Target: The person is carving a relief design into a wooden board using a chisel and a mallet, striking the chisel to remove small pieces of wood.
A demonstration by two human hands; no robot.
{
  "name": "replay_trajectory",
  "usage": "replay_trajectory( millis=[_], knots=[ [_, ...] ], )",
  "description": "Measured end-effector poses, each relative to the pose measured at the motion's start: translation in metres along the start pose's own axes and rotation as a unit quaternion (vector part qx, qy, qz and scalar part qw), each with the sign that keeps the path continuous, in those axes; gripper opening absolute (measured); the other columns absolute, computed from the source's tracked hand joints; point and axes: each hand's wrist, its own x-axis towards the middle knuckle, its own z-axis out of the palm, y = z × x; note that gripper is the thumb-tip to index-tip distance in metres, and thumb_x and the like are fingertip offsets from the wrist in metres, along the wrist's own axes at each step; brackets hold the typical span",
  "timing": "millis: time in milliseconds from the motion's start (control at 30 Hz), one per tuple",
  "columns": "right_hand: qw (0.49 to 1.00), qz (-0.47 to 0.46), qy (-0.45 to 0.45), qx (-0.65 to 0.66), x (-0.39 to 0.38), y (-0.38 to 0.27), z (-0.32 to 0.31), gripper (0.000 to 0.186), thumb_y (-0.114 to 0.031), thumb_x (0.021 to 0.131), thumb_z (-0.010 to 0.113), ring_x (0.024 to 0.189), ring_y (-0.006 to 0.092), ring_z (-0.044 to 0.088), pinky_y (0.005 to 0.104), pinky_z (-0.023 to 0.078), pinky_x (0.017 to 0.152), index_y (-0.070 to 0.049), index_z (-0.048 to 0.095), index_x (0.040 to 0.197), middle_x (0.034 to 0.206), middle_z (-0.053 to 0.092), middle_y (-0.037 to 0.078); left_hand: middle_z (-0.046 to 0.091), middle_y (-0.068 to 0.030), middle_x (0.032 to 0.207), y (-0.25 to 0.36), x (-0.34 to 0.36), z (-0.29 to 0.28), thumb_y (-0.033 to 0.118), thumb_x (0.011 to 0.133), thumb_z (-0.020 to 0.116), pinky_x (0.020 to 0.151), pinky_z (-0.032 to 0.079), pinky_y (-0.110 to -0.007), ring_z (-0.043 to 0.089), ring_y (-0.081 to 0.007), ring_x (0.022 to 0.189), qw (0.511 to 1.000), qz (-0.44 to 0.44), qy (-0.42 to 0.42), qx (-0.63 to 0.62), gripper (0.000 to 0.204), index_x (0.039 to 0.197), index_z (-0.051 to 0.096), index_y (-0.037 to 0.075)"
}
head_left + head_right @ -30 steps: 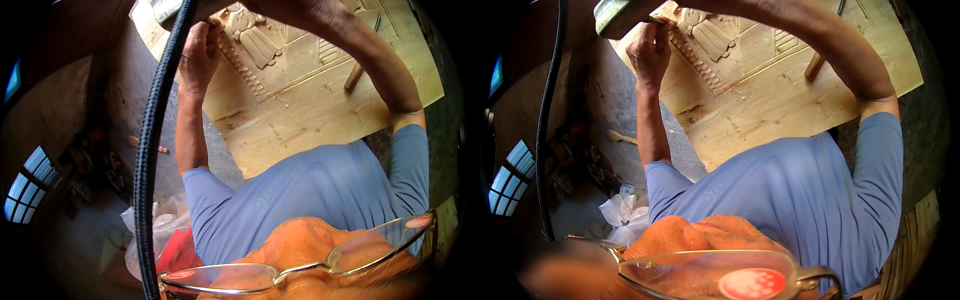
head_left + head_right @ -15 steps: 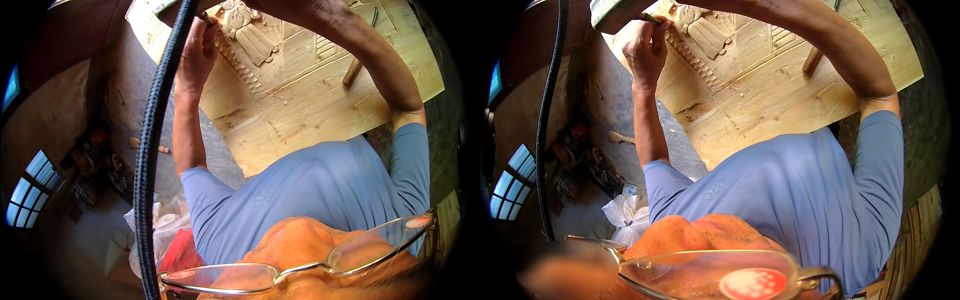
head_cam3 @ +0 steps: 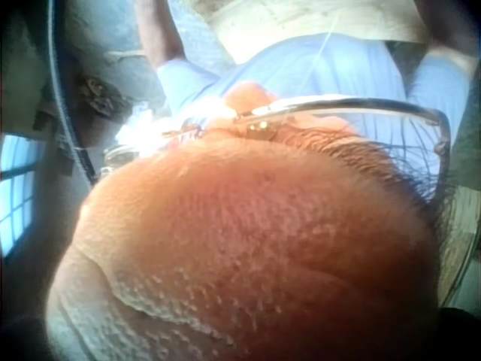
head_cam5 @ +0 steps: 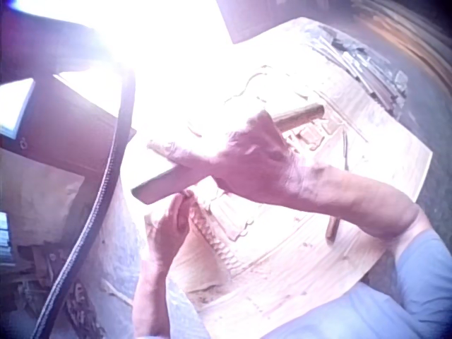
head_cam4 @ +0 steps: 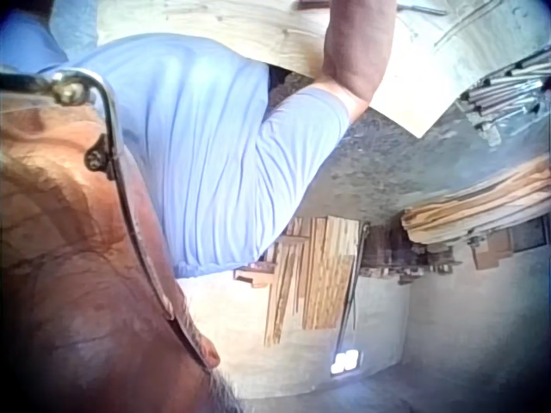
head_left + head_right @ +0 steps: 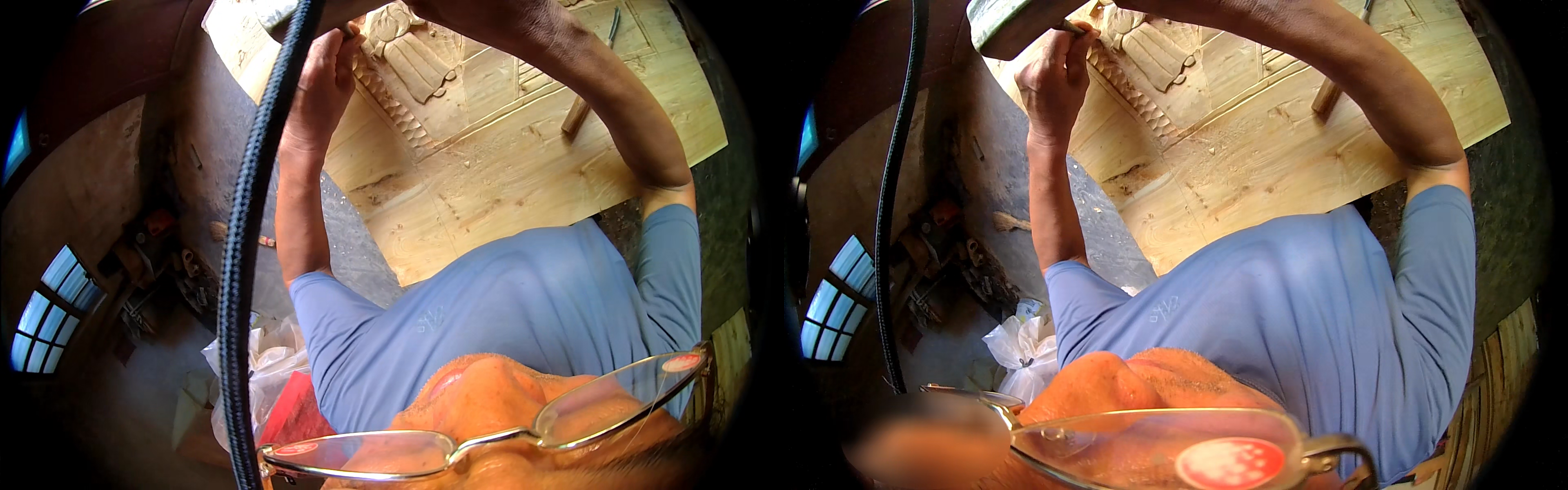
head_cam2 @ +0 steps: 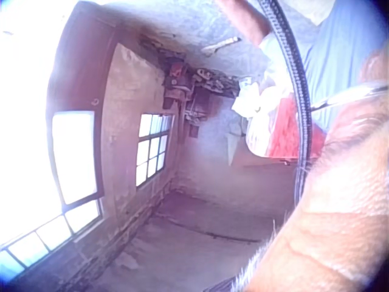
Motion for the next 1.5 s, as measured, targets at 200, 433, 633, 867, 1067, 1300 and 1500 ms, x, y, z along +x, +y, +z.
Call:
replay_trajectory(
  millis=[200, 433, 633, 867, 1067, 1300, 1500],
  knots=[
    [1.0, -0.002, 0.005, 0.006, 0.0, -0.005, -0.004, 0.059, -0.003, 0.084, 0.069, 0.055, 0.0124, 0.064, 0.0281, 0.053, 0.046, -0.02, 0.064, 0.139, 0.09, 0.075, 0.008, 0.077, -0.0059, 0.082, -0.009, 0.0, -0.003, 0.007, 0.095, 0.073, 0.064, 0.055, -0.026, 0.075, -0.0157, 0.069, 0.988, -0.069, 0.02, -0.135, 0.004, 0.099, 0.073, 0.006],
    [1.0, -0.003, 0.004, -0.008, -0.008, -0.003, -0.001, 0.061, -0.003, 0.084, 0.069, 0.054, 0.0119, 0.064, 0.0278, 0.053, 0.045, -0.021, 0.063, 0.142, 0.09, 0.075, 0.008, 0.079, -0.005, 0.084, -0.01, 0.006, 0.002, 0.005, 0.095, 0.072, 0.07, 0.058, -0.025, 0.078, -0.0141, 0.078, 0.985, -0.072, -0.013, -0.156, 0.002, 0.096, 0.072, 0.004],
    [1.0, 0.002, -0.016, -0.026, -0.002, -0.003, -0.011, 0.063, -0.004, 0.086, 0.067, 0.052, 0.0106, 0.062, 0.0274, 0.053, 0.044, -0.023, 0.06, 0.145, 0.085, 0.073, 0.005, 0.078, -0.0043, 0.082, -0.003, 0.013, -0.002, 0.007, 0.094, 0.074, 0.066, 0.056, -0.027, 0.075, -0.0149, 0.072, 0.995, -0.033, -0.019, -0.093, 0.004, 0.094, 0.071, 0.004],
    [0.999, 0.001, -0.032, -0.028, -0.009, -0.004, -0.006, 0.064, -0.005, 0.088, 0.065, 0.05, 0.0089, 0.06, 0.0269, 0.053, 0.043, -0.024, 0.056, 0.148, 0.077, 0.071, 0.002, 0.079, -0.0055, 0.087, -0.004, 0.008, -0.007, 0.007, 0.095, 0.073, 0.07, 0.057, -0.027, 0.077, -0.0152, 0.077, 0.988, -0.064, -0.04, -0.136, 0.003, 0.097, 0.073, 0.004],
    [0.997, 0.013, -0.061, -0.047, -0.004, -0.002, -0.015, 0.066, -0.007, 0.089, 0.064, 0.049, 0.0079, 0.058, 0.0267, 0.053, 0.043, -0.025, 0.054, 0.151, 0.072, 0.07, -0.001, 0.078, -0.0064, 0.084, 0.001, 0.016, -0.01, 0.009, 0.094, 0.074, 0.069, 0.057, -0.029, 0.076, -0.0175, 0.074, 0.995, -0.021, -0.033, -0.094, 0.004, 0.095, 0.073, 0.005],
    [0.999, -0.003, -0.021, -0.033, -0.012, -0.006, -0.01, 0.066, -0.008, 0.088, 0.066, 0.052, 0.0092, 0.06, 0.0272, 0.054, 0.044, -0.026, 0.055, 0.15, 0.075, 0.07, 0.0, 0.078, -0.006, 0.085, -0.008, 0.009, -0.01, 0.011, 0.095, 0.074, 0.067, 0.057, -0.027, 0.076, -0.0188, 0.074, 0.994, -0.026, -0.047, -0.1, 0.005, 0.097, 0.072, 0.006],
    [0.998, -0.012, -0.012, -0.059, -0.017, -0.006, -0.01, 0.066, -0.009, 0.086, 0.068, 0.055, 0.0103, 0.061, 0.0277, 0.054, 0.046, -0.026, 0.056, 0.149, 0.078, 0.07, 0.001, 0.074, -0.0086, 0.08, -0.004, 0.005, 0.008, 0.008, 0.095, 0.073, 0.063, 0.057, -0.033, 0.073, -0.0276, 0.069, 0.985, 0.163, 0.028, -0.039, 0.004, 0.098, 0.074, 0.007]
  ],
)
